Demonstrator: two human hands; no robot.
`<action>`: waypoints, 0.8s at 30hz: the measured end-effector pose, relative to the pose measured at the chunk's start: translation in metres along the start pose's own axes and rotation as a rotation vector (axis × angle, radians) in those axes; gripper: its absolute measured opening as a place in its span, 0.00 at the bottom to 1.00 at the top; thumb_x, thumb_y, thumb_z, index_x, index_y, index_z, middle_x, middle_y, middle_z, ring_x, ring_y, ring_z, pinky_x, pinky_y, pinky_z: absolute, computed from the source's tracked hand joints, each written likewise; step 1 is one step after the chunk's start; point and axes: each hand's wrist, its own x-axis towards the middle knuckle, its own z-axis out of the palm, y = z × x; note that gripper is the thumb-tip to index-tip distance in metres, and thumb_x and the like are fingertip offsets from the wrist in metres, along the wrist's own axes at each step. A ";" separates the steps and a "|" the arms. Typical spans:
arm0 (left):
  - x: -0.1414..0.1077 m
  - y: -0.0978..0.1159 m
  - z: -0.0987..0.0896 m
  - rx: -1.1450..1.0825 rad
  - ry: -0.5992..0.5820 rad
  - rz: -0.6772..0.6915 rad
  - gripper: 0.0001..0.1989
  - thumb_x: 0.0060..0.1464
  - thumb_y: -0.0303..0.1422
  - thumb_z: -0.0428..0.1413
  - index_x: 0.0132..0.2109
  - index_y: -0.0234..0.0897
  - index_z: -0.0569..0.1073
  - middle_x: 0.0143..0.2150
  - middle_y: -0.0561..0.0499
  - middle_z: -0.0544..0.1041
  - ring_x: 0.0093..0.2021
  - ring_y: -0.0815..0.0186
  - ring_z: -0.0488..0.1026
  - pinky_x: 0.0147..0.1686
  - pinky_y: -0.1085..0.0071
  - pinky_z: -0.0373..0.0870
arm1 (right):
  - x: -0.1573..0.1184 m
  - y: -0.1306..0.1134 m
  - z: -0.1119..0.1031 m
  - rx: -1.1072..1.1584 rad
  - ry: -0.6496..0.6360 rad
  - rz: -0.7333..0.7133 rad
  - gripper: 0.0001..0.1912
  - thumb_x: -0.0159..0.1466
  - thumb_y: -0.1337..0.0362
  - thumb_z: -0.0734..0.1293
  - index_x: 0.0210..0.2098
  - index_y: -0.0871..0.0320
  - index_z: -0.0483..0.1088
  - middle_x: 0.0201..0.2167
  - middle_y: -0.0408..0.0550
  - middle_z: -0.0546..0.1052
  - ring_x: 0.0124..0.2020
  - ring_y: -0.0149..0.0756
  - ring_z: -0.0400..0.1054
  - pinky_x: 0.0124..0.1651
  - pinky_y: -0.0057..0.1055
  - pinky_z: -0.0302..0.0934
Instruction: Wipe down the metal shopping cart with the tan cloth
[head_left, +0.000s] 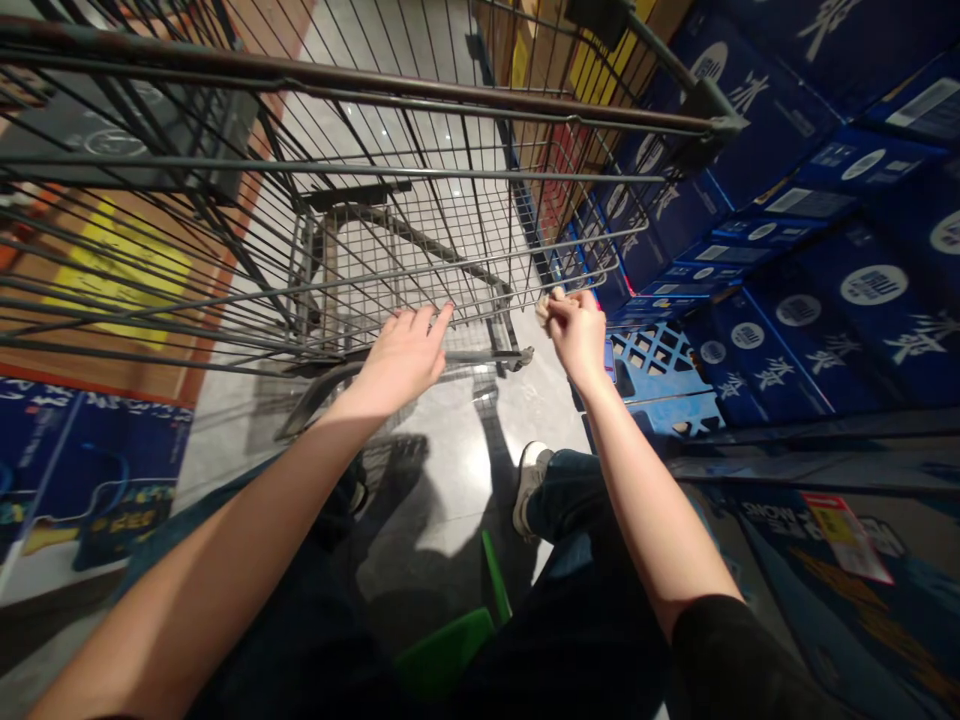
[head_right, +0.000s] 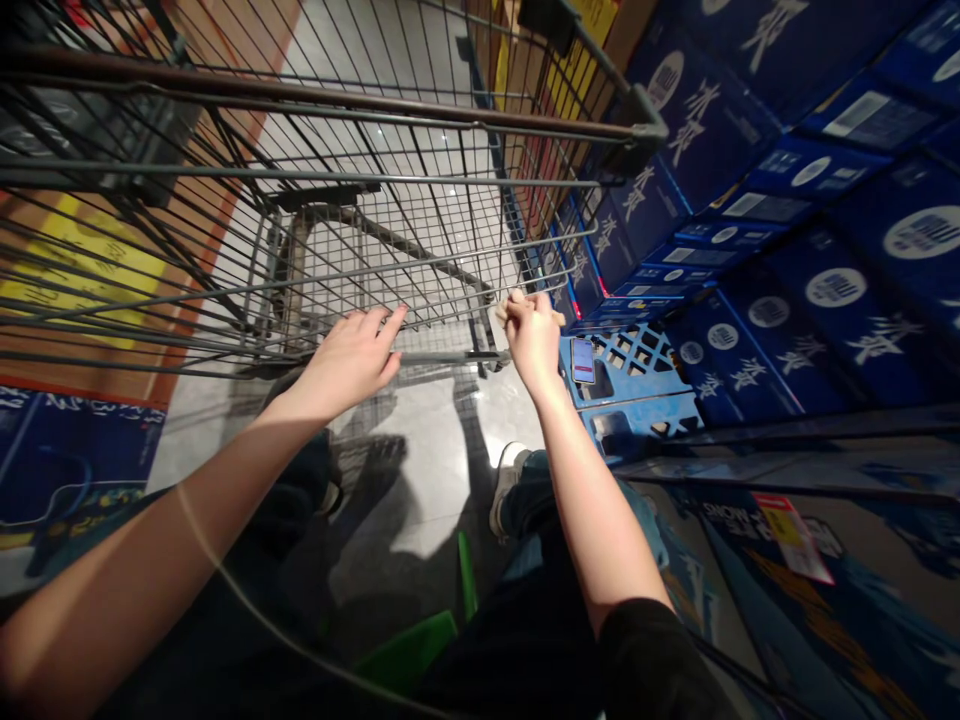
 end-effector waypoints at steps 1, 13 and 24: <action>0.000 0.000 0.000 -0.005 0.005 0.001 0.34 0.70 0.34 0.46 0.77 0.24 0.58 0.69 0.27 0.71 0.66 0.41 0.71 0.66 0.46 0.67 | 0.006 0.006 -0.006 0.019 0.058 0.021 0.14 0.63 0.69 0.65 0.42 0.56 0.83 0.49 0.54 0.74 0.47 0.43 0.71 0.59 0.45 0.69; 0.001 0.003 -0.004 -0.008 -0.026 -0.012 0.34 0.70 0.33 0.46 0.77 0.22 0.57 0.70 0.25 0.69 0.67 0.39 0.70 0.66 0.46 0.68 | 0.004 0.002 -0.005 0.033 -0.010 0.036 0.12 0.61 0.71 0.66 0.36 0.57 0.83 0.44 0.52 0.74 0.44 0.41 0.70 0.58 0.43 0.69; 0.000 0.001 -0.001 -0.008 -0.010 -0.003 0.34 0.69 0.33 0.46 0.77 0.23 0.57 0.70 0.27 0.70 0.66 0.40 0.70 0.66 0.47 0.67 | 0.004 0.004 0.010 0.143 -0.057 0.105 0.14 0.56 0.73 0.65 0.36 0.58 0.83 0.40 0.51 0.76 0.42 0.41 0.73 0.57 0.44 0.71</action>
